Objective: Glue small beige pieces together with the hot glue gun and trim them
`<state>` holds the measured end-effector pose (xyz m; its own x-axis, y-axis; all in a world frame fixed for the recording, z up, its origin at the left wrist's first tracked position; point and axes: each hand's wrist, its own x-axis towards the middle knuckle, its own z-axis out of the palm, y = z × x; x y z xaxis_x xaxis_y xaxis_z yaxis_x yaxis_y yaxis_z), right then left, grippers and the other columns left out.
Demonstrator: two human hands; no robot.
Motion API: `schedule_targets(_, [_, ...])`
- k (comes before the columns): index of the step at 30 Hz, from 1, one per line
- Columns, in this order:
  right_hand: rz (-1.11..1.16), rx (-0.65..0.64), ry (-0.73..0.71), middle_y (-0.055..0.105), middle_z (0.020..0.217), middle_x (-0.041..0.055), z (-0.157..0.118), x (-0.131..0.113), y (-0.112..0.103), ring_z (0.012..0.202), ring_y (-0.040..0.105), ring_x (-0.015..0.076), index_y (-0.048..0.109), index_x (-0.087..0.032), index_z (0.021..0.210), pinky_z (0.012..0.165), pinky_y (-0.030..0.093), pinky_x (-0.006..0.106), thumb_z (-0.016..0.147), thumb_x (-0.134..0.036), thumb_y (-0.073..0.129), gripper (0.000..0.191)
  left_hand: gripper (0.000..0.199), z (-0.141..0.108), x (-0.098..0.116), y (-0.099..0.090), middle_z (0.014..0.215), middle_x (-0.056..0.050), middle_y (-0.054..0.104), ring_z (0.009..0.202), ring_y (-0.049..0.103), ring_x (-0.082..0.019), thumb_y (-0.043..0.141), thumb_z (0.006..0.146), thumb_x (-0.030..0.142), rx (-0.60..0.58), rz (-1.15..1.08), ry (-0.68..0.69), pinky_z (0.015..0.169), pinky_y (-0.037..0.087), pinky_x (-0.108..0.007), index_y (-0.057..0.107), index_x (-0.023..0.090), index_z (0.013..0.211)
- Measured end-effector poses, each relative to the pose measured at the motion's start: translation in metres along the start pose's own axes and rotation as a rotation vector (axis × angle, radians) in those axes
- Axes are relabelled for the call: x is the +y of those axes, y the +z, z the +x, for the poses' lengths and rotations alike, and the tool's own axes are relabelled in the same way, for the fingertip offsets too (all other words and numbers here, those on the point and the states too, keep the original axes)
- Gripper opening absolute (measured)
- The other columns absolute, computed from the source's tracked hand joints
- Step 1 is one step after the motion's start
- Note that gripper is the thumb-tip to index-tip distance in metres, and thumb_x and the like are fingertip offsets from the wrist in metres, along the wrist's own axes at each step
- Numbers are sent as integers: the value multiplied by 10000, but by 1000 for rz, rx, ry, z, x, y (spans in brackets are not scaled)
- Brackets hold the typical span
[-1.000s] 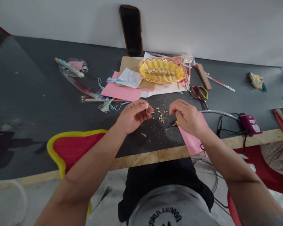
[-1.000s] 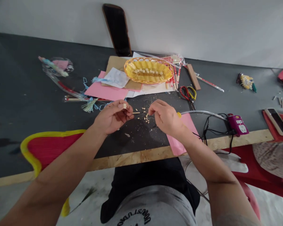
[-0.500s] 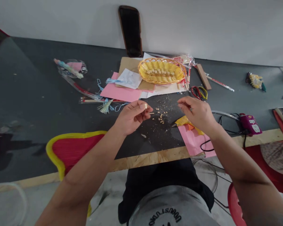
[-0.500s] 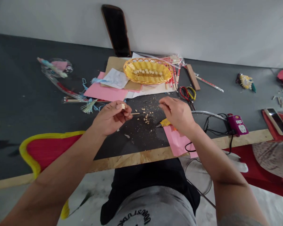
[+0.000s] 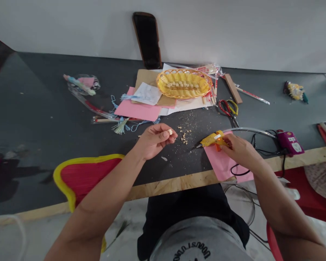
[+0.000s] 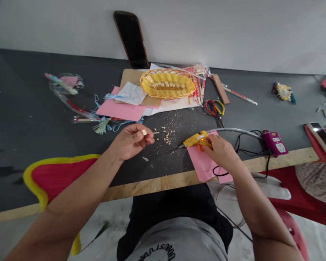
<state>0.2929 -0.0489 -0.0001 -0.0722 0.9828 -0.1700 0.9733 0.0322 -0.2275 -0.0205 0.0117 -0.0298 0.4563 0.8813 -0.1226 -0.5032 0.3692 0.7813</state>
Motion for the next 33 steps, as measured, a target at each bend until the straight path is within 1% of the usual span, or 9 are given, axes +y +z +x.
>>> schedule_targets(6, [133, -36, 42, 715, 834, 30, 2, 5, 2, 729, 654, 187, 681, -217, 928, 636, 440, 284, 873, -362, 577, 186, 223, -1, 1, -1, 738, -22, 753, 614, 651, -90, 908, 637, 322, -26, -3, -5, 616, 563, -206, 761, 176, 719])
schedule_targets(12, [319, 24, 106, 632, 674, -8, 0, 9, 1, 575, 543, 124, 722, -210, 893, 520, 377, 238, 830, -374, 622, 202, 214, -1, 3, 2, 731, -29, 736, 612, 631, -99, 881, 667, 302, -16, -26, -27, 612, 550, -224, 746, 161, 755])
schedule_targets(17, [779, 67, 224, 673, 769, 15, 2, 7, -6, 601, 559, 116, 705, -202, 971, 527, 438, 220, 807, -465, 683, 311, 198, -1, 5, 5, 664, -28, 697, 581, 595, -104, 849, 690, 291, -51, -49, -19, 585, 518, -231, 712, 152, 727])
schedule_targets(19, [952, 73, 244, 659, 749, 17, 7, 6, -9, 588, 552, 110, 698, -193, 960, 517, 442, 217, 792, -511, 708, 360, 204, -1, 5, 6, 638, -26, 684, 560, 572, -96, 856, 683, 284, -61, -47, -11, 580, 511, -230, 707, 145, 707])
schedule_targets(21, [1100, 52, 235, 638, 729, 17, 13, 6, -10, 576, 545, 106, 693, -187, 933, 507, 446, 221, 770, -550, 732, 399, 216, -1, 4, 7, 637, -27, 686, 548, 558, -86, 873, 669, 278, -58, -39, -10, 581, 510, -231, 712, 140, 706])
schedule_targets(24, [1269, -40, 235, 609, 721, 18, 21, 4, -11, 576, 549, 117, 665, -187, 875, 491, 468, 242, 709, -577, 778, 439, 241, -2, 2, 7, 646, -27, 695, 546, 562, -82, 902, 639, 280, -51, -26, -17, 586, 518, -235, 727, 141, 729])
schedule_targets(26, [1328, -70, 245, 570, 687, 0, 24, 2, -11, 573, 543, 122, 625, -198, 814, 477, 471, 247, 672, -562, 807, 431, 251, -2, 1, 6, 646, -26, 697, 553, 577, -86, 913, 626, 285, -43, -17, -28, 584, 521, -235, 737, 142, 734])
schedule_targets(28, [1332, -45, 233, 567, 695, -5, 24, -2, -11, 595, 545, 126, 607, -206, 805, 491, 478, 250, 675, -513, 816, 394, 251, -2, 0, 5, 642, -24, 697, 556, 584, -84, 917, 621, 288, -28, -11, -40, 583, 522, -229, 745, 142, 733])
schedule_targets(33, [1179, 9, 87, 649, 814, 40, 10, -16, -11, 641, 547, 134, 689, -191, 1012, 525, 457, 260, 807, -408, 739, 303, 243, -1, -2, 4, 635, -13, 689, 568, 591, -80, 919, 617, 289, 32, -16, -58, 579, 525, -213, 750, 147, 719])
